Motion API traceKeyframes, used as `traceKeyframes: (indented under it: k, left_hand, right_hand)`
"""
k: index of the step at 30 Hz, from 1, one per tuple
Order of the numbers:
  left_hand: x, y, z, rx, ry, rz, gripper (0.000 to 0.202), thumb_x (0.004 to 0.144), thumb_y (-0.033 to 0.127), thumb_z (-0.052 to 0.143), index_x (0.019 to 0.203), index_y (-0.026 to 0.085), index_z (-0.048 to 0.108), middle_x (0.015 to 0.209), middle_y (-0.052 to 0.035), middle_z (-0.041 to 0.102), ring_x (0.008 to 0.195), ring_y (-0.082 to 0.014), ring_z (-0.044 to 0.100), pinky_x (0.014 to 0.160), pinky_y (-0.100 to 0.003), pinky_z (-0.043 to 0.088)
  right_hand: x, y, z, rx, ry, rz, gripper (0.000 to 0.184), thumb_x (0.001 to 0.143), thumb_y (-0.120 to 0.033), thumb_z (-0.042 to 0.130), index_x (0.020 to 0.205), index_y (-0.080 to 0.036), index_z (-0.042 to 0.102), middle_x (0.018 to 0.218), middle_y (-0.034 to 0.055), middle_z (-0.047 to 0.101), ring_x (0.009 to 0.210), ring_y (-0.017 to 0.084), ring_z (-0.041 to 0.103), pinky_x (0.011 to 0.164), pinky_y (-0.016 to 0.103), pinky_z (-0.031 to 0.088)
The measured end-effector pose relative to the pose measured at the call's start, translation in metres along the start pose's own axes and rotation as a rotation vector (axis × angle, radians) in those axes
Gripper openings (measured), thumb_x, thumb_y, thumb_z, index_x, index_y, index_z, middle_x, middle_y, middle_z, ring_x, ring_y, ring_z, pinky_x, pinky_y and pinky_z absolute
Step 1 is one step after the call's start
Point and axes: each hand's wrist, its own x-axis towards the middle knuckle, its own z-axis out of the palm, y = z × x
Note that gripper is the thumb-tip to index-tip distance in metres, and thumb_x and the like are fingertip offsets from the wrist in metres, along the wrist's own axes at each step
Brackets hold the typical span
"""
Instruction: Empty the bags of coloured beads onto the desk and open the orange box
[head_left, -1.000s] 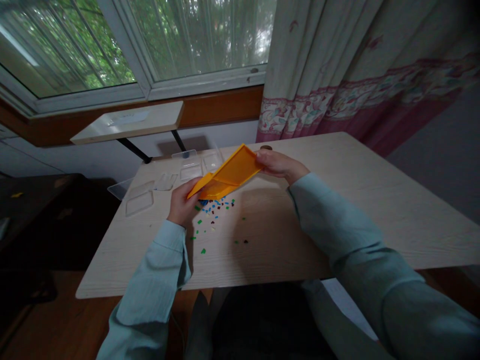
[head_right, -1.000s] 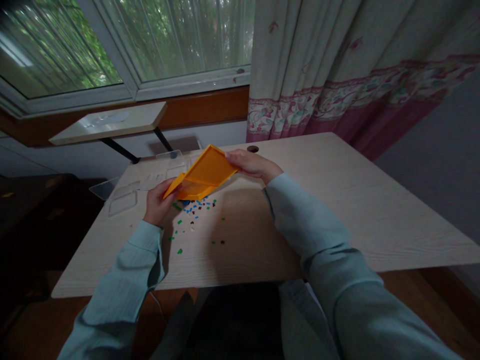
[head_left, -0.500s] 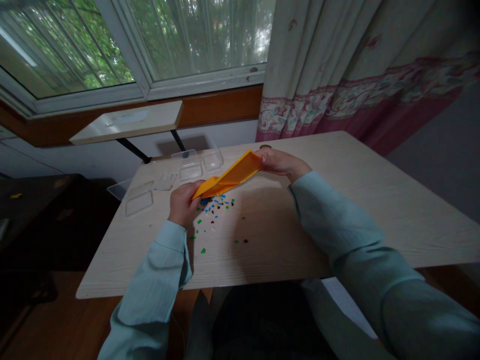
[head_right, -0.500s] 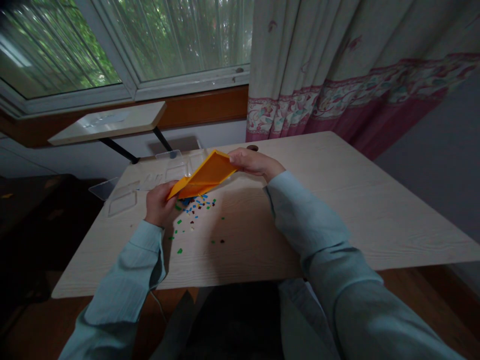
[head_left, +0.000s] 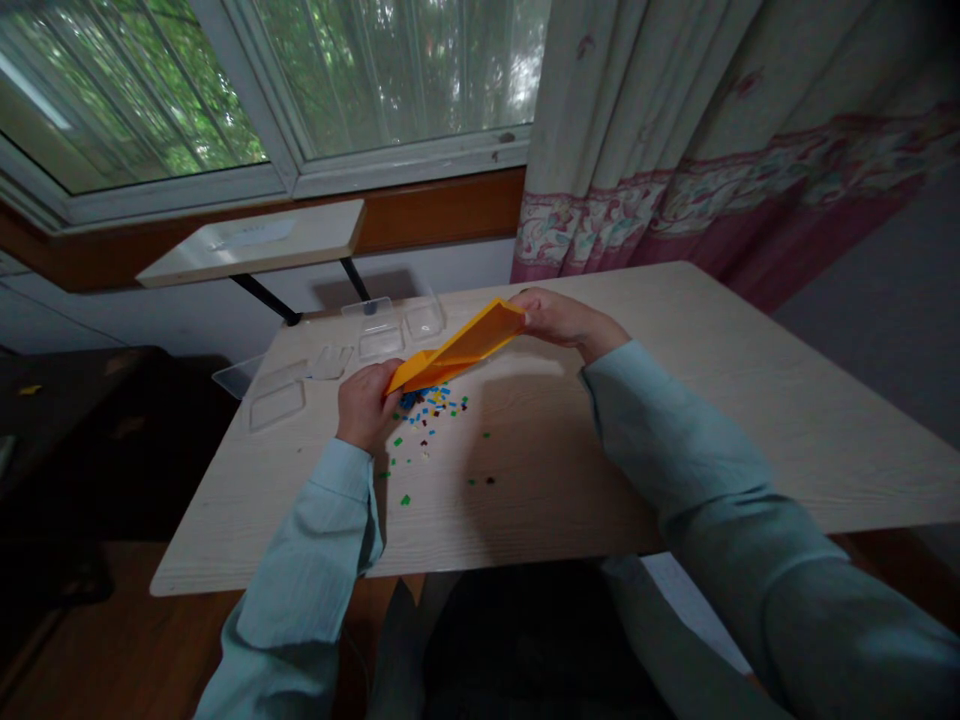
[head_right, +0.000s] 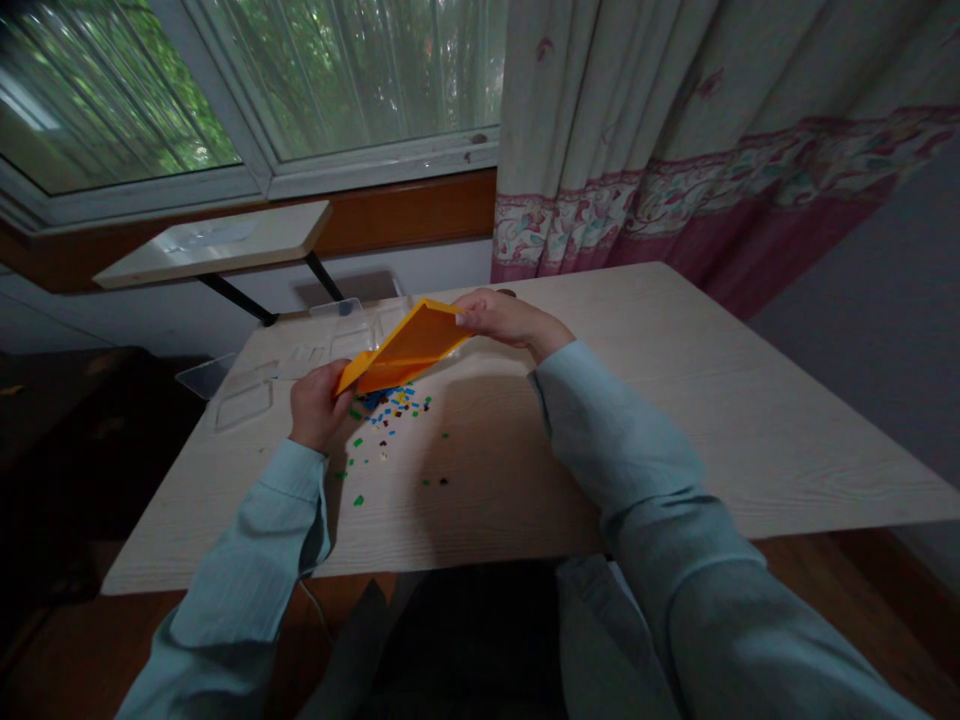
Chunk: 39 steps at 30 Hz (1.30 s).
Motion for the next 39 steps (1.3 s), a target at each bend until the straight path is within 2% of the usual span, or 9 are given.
traceKeyframes:
  k: [5,9,14,17,20,23,28,34,39]
  left_hand:
    - [0.003,0.006,0.001,-0.164,0.137,-0.204,0.024,0.089,0.036,0.055,0.104,0.02,0.064,0.09,-0.0036,0.069,0.078,-0.0185,0.064,0.07,-0.027,0.046]
    - [0.01,0.014,-0.002,-0.391,0.286,-0.359,0.022,0.088,0.038,0.06,0.098,0.019,0.063,0.085,-0.0011,0.064,0.074,-0.0148,0.06,0.066,-0.024,0.045]
    - [0.015,0.026,-0.003,-0.733,0.23,-0.459,0.024,0.084,0.04,0.066,0.093,0.019,0.061,0.083,-0.0003,0.062,0.074,-0.0134,0.058,0.066,-0.023,0.046]
    - [0.014,0.03,0.002,-0.908,0.155,-0.533,0.025,0.082,0.041,0.068,0.093,0.019,0.061,0.085,-0.0007,0.063,0.075,-0.0139,0.06,0.066,-0.023,0.048]
    - [0.012,0.029,0.009,-1.012,0.087,-0.575,0.029,0.08,0.042,0.07,0.096,0.02,0.061,0.089,-0.0018,0.064,0.078,-0.015,0.062,0.069,-0.025,0.05]
    - [0.011,0.028,0.013,-1.05,0.059,-0.596,0.031,0.082,0.045,0.067,0.1,0.021,0.061,0.094,-0.0029,0.065,0.08,-0.0158,0.062,0.07,-0.026,0.051]
    - [0.016,0.028,0.006,-1.085,0.203,-0.586,0.038,0.09,0.054,0.053,0.119,0.028,0.054,0.109,-0.0051,0.064,0.091,-0.0166,0.061,0.073,-0.028,0.052]
    - [0.021,0.018,-0.001,-1.007,0.365,-0.625,0.041,0.093,0.058,0.046,0.117,0.026,0.055,0.11,-0.0079,0.062,0.087,-0.0161,0.058,0.066,-0.026,0.052]
    - [0.019,0.013,0.003,-0.94,0.353,-0.628,0.038,0.095,0.055,0.043,0.118,0.026,0.055,0.108,-0.0079,0.061,0.086,-0.0158,0.058,0.064,-0.026,0.053]
  right_hand:
    - [0.003,-0.018,0.011,-0.177,0.231,-0.18,0.046,0.072,-0.063,0.068,0.078,-0.018,0.072,0.073,0.0007,0.068,0.073,0.016,0.062,0.061,0.023,0.046]
    - [0.006,-0.02,0.015,-0.309,0.367,-0.231,0.043,0.071,-0.061,0.072,0.079,-0.018,0.072,0.075,0.0011,0.068,0.073,0.015,0.06,0.059,0.022,0.042]
    - [0.013,-0.004,0.014,-0.289,0.464,-0.119,0.053,0.08,-0.065,0.06,0.058,-0.016,0.06,0.053,-0.0013,0.056,0.05,0.007,0.045,0.048,0.021,0.031]
    - [0.015,0.005,0.017,-0.105,0.357,0.002,0.055,0.082,-0.066,0.057,0.056,-0.018,0.052,0.046,-0.0038,0.049,0.042,0.005,0.038,0.042,0.02,0.027]
    - [0.013,0.011,0.023,0.075,0.141,0.055,0.043,0.076,-0.059,0.068,0.071,-0.017,0.06,0.058,-0.0019,0.06,0.044,0.006,0.047,0.04,0.019,0.033]
    - [0.013,0.013,0.029,0.133,0.091,0.061,0.037,0.07,-0.048,0.078,0.083,-0.016,0.063,0.068,0.0008,0.066,0.047,0.008,0.053,0.041,0.019,0.041]
    - [0.018,0.014,0.018,0.343,0.375,0.051,0.032,0.073,-0.039,0.078,0.091,-0.018,0.063,0.072,0.0003,0.068,0.048,0.008,0.054,0.041,0.018,0.045]
    - [0.023,0.043,-0.015,0.663,0.738,0.148,0.018,0.085,-0.034,0.068,0.087,-0.02,0.057,0.061,-0.0043,0.061,0.044,0.006,0.053,0.04,0.013,0.045]
    - [0.026,0.077,-0.019,0.688,0.82,0.312,0.012,0.095,-0.03,0.055,0.088,-0.02,0.053,0.057,-0.0034,0.059,0.046,0.007,0.055,0.043,0.014,0.049]
